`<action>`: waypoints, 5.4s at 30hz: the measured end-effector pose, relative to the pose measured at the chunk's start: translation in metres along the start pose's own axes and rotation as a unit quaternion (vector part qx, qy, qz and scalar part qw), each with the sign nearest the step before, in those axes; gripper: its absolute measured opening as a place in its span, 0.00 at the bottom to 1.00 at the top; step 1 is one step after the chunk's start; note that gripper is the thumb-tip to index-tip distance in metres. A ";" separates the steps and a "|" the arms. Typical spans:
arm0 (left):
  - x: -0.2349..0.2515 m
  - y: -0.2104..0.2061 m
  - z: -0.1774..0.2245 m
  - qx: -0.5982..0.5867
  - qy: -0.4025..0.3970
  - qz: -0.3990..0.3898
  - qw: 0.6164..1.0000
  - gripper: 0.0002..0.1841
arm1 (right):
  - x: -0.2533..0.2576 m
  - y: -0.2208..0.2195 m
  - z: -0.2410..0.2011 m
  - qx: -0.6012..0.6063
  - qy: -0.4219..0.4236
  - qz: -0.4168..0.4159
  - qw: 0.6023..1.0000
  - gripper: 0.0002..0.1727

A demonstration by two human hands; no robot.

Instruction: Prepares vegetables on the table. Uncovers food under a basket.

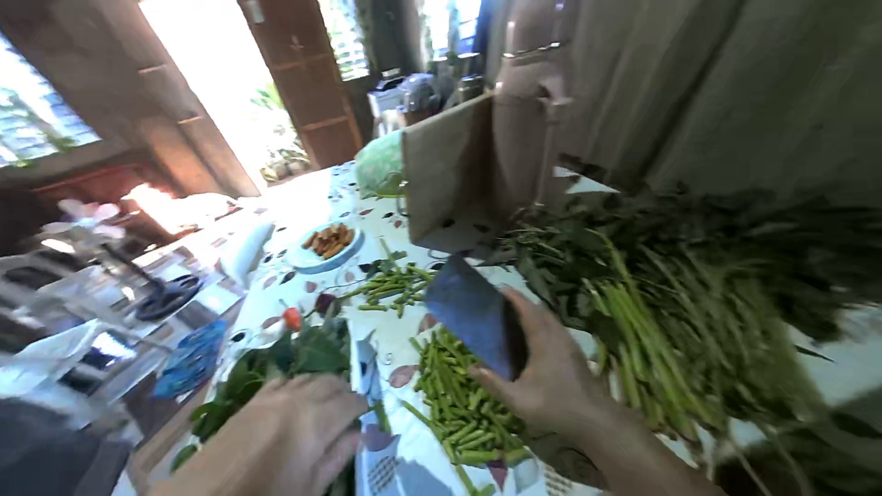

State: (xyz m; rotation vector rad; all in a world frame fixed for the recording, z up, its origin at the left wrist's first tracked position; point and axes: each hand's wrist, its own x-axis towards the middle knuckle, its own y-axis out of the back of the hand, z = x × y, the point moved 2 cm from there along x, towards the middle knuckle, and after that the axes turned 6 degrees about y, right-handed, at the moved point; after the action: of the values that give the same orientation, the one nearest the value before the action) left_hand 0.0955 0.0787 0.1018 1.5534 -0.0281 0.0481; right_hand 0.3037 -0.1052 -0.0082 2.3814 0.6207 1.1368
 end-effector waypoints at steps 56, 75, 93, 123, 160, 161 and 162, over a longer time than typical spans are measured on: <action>-0.049 -0.072 0.090 -0.332 0.135 0.413 0.837 0.05 | -0.034 0.042 -0.019 0.691 0.073 -0.214 0.686 0.53; -0.081 -0.111 0.087 -0.342 0.158 0.415 0.828 0.04 | -0.025 0.055 -0.029 0.565 0.042 -0.309 0.764 0.47; -0.074 -0.108 0.101 -0.240 0.256 0.396 0.848 0.06 | -0.017 0.034 -0.039 0.498 0.077 -0.387 0.772 0.67; -0.134 -0.096 0.031 -0.230 0.478 0.457 0.713 0.09 | 0.057 -0.103 -0.157 0.517 -0.033 -0.545 0.659 0.13; -0.122 -0.088 0.049 -0.091 0.546 0.386 0.738 0.08 | 0.101 -0.077 -0.168 0.385 0.014 -0.659 0.647 0.18; -0.122 -0.087 0.049 -0.077 0.543 0.398 0.735 0.08 | 0.106 -0.075 -0.168 0.393 0.032 -0.661 0.639 0.18; -0.122 -0.086 0.049 -0.070 0.539 0.411 0.732 0.08 | 0.108 -0.072 -0.170 0.412 0.048 -0.658 0.628 0.17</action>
State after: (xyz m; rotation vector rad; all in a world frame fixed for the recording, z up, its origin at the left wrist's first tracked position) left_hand -0.0210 0.0264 0.0110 1.0485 0.1997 1.6106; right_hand 0.2140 0.0449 0.1153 1.4101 2.7117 0.2015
